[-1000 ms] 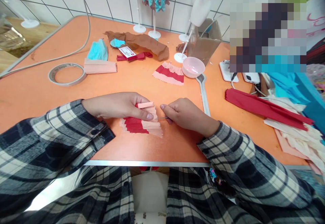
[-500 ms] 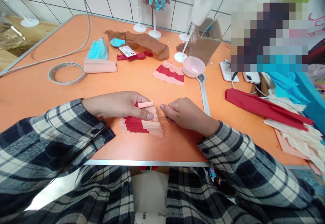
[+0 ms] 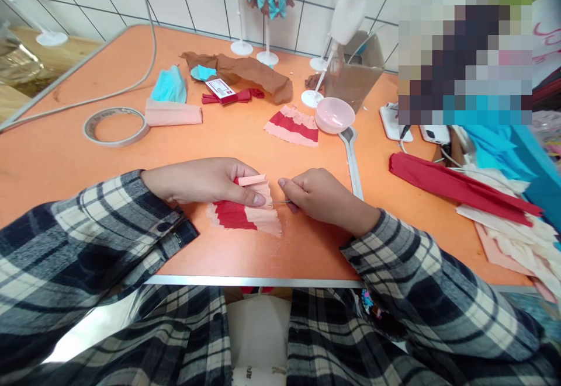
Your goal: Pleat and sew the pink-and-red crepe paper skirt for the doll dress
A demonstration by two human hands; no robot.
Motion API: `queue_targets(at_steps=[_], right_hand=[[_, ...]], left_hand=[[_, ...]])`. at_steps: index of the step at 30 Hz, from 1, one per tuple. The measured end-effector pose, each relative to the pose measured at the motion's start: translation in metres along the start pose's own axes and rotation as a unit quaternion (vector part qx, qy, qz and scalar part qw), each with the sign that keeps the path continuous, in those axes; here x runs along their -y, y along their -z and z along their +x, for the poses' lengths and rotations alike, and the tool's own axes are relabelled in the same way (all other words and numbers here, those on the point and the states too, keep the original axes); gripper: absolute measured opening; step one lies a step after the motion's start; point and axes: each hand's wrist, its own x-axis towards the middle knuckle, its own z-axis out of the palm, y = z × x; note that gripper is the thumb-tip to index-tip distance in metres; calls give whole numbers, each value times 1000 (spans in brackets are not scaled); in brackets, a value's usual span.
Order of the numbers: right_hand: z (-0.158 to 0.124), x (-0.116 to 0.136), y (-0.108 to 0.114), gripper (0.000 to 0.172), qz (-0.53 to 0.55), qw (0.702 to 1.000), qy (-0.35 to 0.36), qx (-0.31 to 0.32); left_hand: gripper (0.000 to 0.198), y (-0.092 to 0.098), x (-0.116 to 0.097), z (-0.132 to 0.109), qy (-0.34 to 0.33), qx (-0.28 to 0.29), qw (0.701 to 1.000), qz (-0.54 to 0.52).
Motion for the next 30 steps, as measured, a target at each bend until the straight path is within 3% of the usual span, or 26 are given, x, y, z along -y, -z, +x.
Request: queue_targets(at_steps=[30], right_hand=[[0, -2, -1, 58, 11, 1000, 9, -8]], left_hand=[[21, -2, -2, 0, -2, -27, 999, -21]])
